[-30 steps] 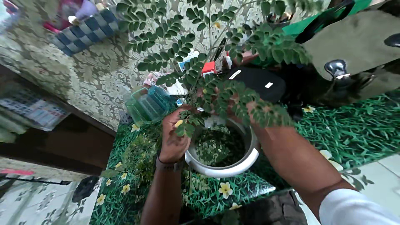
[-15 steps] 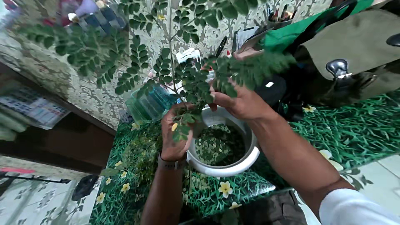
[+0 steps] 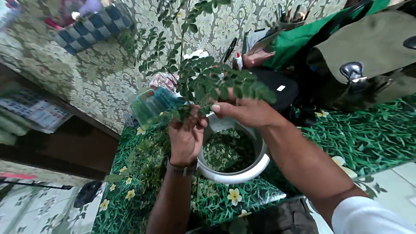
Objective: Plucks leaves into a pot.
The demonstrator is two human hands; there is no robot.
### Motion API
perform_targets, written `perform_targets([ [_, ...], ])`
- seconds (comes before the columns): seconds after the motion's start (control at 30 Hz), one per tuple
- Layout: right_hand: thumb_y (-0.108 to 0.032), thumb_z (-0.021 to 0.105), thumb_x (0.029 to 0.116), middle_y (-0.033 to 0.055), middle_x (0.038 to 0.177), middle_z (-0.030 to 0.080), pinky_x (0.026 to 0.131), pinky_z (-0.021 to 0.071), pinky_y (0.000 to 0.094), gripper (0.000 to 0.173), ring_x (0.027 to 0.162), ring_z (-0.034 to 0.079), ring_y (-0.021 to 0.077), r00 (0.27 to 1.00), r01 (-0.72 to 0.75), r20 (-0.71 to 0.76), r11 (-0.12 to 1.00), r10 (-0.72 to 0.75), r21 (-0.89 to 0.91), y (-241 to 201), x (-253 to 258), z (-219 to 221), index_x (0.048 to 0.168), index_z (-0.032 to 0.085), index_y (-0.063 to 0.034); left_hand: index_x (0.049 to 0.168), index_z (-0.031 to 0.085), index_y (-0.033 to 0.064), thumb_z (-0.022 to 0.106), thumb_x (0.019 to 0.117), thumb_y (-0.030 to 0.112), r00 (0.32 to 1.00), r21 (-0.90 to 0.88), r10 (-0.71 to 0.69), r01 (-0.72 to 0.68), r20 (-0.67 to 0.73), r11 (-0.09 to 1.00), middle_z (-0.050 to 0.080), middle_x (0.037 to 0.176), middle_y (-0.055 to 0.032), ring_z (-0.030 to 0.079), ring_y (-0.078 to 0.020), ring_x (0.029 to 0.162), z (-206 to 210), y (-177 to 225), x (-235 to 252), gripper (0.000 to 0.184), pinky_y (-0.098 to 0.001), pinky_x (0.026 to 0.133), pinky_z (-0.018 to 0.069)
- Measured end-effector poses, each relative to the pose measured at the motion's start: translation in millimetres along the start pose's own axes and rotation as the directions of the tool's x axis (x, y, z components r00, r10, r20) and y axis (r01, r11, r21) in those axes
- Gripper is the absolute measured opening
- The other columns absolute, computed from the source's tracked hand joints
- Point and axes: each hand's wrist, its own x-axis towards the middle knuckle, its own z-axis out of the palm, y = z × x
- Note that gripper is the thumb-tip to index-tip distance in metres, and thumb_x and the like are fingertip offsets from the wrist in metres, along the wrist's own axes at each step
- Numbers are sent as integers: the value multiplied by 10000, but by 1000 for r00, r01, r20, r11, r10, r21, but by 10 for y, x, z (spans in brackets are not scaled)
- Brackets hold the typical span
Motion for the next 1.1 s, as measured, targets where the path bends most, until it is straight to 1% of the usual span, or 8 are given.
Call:
perform_targets([
  [0.07,-117,569,990,9,762,605,543,497,228,99,611,554,71,999,-5,-42,1000,5,18,19,13,7,971,639,-50,1049,739,148,752,935,192,1000,26,6,-6,1,1000,721,936,-26,686,-110,748,17,-13,-11,123,-293,713,614],
  [0.23,-238,579,1004,-78,782,588,590,500,167,120,656,554,-16,998,-46,-34,999,47,28,-82,-12,-23,1003,618,-124,1051,725,140,767,910,167,1000,-4,3,-3,-13,1000,726,935,-34,695,-126,780,-3,-31,-25,149,-316,750,613],
  [0.33,-173,646,952,-30,788,617,584,512,190,151,652,572,11,996,-73,46,997,74,-14,-101,-22,7,1058,640,-65,1056,728,145,802,888,230,1000,25,7,-6,-18,1000,726,957,-31,703,-134,831,-1,-29,-8,202,-337,797,617],
  [0.53,-109,586,972,-7,724,583,503,464,207,77,571,522,52,1000,3,-3,996,-2,91,8,1,-12,923,629,-68,1074,734,149,743,941,179,998,-5,59,-59,4,998,721,959,-21,691,-111,788,15,-18,-10,137,-304,759,615],
  [0.67,-139,656,918,-52,762,606,548,504,172,140,626,563,0,999,-19,27,998,18,53,-98,-14,2,1044,653,-76,1056,725,133,769,920,203,999,10,48,-47,-12,999,715,924,-26,690,-112,788,25,-5,1,159,-313,770,616],
  [0.77,-109,615,953,-40,760,610,563,500,172,59,633,563,0,1000,-6,-26,1000,7,31,-74,-27,75,988,649,-76,1061,728,162,773,900,165,999,-6,25,-25,-33,1000,732,978,-18,706,-124,848,13,-44,-48,168,-327,798,617],
  [0.93,-96,581,981,-9,700,568,502,451,199,84,558,510,44,999,-20,28,1000,20,1,-10,-5,32,937,636,-51,1073,726,151,751,937,194,999,-14,42,-43,-4,999,712,946,-9,683,-103,783,31,-36,-16,145,-298,759,610],
  [1.1,-170,642,960,-25,776,618,568,512,193,145,642,575,22,997,-67,46,998,67,-6,-81,-18,41,1053,637,-59,1045,738,158,760,927,226,998,14,56,-56,-10,998,724,952,-21,705,-128,845,48,-25,-2,138,-334,807,615],
])
